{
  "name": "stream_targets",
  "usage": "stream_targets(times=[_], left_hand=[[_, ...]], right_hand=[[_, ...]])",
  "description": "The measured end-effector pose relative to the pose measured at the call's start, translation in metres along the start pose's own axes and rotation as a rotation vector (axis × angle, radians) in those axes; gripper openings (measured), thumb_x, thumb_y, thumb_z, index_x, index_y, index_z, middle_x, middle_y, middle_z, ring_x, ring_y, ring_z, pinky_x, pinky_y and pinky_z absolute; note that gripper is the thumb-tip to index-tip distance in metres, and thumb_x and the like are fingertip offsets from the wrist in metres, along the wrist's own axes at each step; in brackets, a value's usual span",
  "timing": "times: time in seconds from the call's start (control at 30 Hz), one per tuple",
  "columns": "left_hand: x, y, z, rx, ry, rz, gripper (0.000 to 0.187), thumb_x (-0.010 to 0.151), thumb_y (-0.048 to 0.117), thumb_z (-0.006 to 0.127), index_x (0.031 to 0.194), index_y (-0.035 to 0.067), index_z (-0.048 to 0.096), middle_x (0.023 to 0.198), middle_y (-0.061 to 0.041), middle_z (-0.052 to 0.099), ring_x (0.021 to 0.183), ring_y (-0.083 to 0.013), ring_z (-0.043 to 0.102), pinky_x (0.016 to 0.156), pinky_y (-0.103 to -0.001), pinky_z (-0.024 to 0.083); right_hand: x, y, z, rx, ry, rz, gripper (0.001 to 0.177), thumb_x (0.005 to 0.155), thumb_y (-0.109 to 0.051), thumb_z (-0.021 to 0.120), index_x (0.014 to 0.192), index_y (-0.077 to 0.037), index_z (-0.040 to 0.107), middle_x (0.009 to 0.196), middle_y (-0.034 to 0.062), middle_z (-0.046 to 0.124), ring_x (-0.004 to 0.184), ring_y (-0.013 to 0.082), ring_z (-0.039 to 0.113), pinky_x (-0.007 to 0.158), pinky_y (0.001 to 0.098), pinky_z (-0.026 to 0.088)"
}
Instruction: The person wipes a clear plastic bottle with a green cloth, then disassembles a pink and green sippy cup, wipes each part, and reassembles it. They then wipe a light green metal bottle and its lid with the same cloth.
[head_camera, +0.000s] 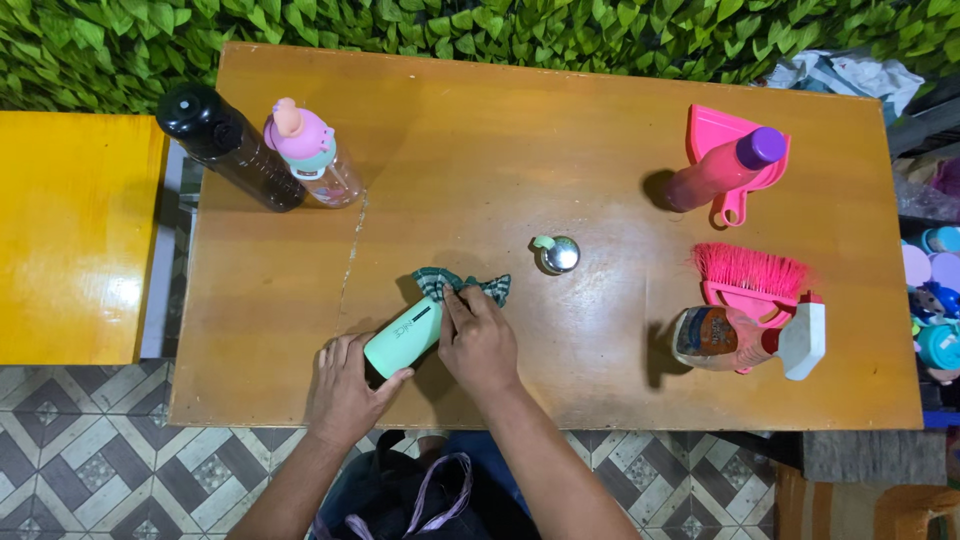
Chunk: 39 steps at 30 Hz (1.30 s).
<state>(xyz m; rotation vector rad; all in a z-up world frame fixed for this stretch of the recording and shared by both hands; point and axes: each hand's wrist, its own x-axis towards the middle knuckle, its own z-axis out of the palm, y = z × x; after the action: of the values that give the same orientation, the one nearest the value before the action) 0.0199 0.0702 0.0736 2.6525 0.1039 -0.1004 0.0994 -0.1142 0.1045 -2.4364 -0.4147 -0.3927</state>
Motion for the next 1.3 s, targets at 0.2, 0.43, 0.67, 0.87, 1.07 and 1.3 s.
stream_targets(times=[0.2, 0.43, 0.67, 0.87, 1.07, 1.3], left_hand=[[-0.003, 0.002, -0.006, -0.124, 0.005, -0.117, 0.093, 0.071, 0.047, 0.081, 0.144, 0.001, 0.047, 0.131, -0.021, 0.049, 0.121, -0.0399, 0.05, 0.098, -0.05, 0.044], [-0.007, -0.019, 0.006, -0.165, -0.006, -0.09, 0.061, 0.082, 0.024, 0.073, 0.136, 0.006, 0.051, 0.13, -0.016, 0.053, 0.121, -0.0369, 0.055, 0.102, -0.048, 0.05], [-0.003, -0.007, -0.001, -0.166, -0.013, -0.166, 0.076, 0.078, 0.043, 0.083, 0.136, 0.006, 0.051, 0.129, -0.016, 0.055, 0.121, -0.0382, 0.053, 0.098, -0.049, 0.048], [-0.006, -0.023, 0.007, -0.211, 0.046, 0.025, 0.064, 0.073, 0.022, 0.075, 0.133, 0.009, 0.058, 0.128, -0.017, 0.058, 0.12, -0.0396, 0.053, 0.102, -0.047, 0.047], [-0.004, -0.021, 0.012, -0.042, 0.003, -0.015, 0.071, 0.076, 0.034, 0.081, 0.133, 0.003, 0.052, 0.132, -0.027, 0.05, 0.119, -0.0471, 0.049, 0.102, -0.051, 0.044], [0.0, -0.005, -0.005, -0.11, -0.024, -0.116, 0.08, 0.081, 0.051, 0.077, 0.137, 0.001, 0.049, 0.128, -0.019, 0.052, 0.12, -0.0405, 0.052, 0.099, -0.05, 0.047]], right_hand=[[0.007, -0.008, -0.003, -0.043, -0.021, -0.009, 0.023, 0.089, -0.007, 0.071, 0.109, 0.003, 0.075, 0.095, 0.014, 0.064, 0.083, 0.0302, 0.069, 0.07, 0.0395, 0.058], [-0.03, -0.062, 0.014, 0.097, -0.216, -0.255, 0.029, 0.09, -0.011, 0.067, 0.115, 0.001, 0.072, 0.101, 0.015, 0.066, 0.085, 0.0316, 0.07, 0.073, 0.0408, 0.058], [0.006, -0.019, 0.01, -0.006, -0.051, -0.02, 0.021, 0.086, -0.01, 0.067, 0.104, -0.004, 0.076, 0.096, 0.0152, 0.068, 0.072, 0.0334, 0.066, 0.061, 0.0425, 0.056], [-0.038, -0.049, 0.017, 0.092, -0.27, -0.39, 0.028, 0.081, -0.01, 0.072, 0.108, -0.003, 0.072, 0.101, 0.0101, 0.066, 0.087, 0.0285, 0.067, 0.074, 0.0399, 0.056], [-0.028, -0.039, 0.011, 0.15, -0.171, -0.174, 0.028, 0.085, -0.012, 0.071, 0.112, -0.009, 0.076, 0.103, 0.0096, 0.068, 0.082, 0.0295, 0.068, 0.071, 0.039, 0.057], [0.04, 0.005, -0.005, 0.067, -0.062, 0.267, 0.022, 0.094, -0.015, 0.066, 0.112, -0.007, 0.076, 0.104, 0.0109, 0.07, 0.087, 0.0327, 0.069, 0.075, 0.0419, 0.056]])
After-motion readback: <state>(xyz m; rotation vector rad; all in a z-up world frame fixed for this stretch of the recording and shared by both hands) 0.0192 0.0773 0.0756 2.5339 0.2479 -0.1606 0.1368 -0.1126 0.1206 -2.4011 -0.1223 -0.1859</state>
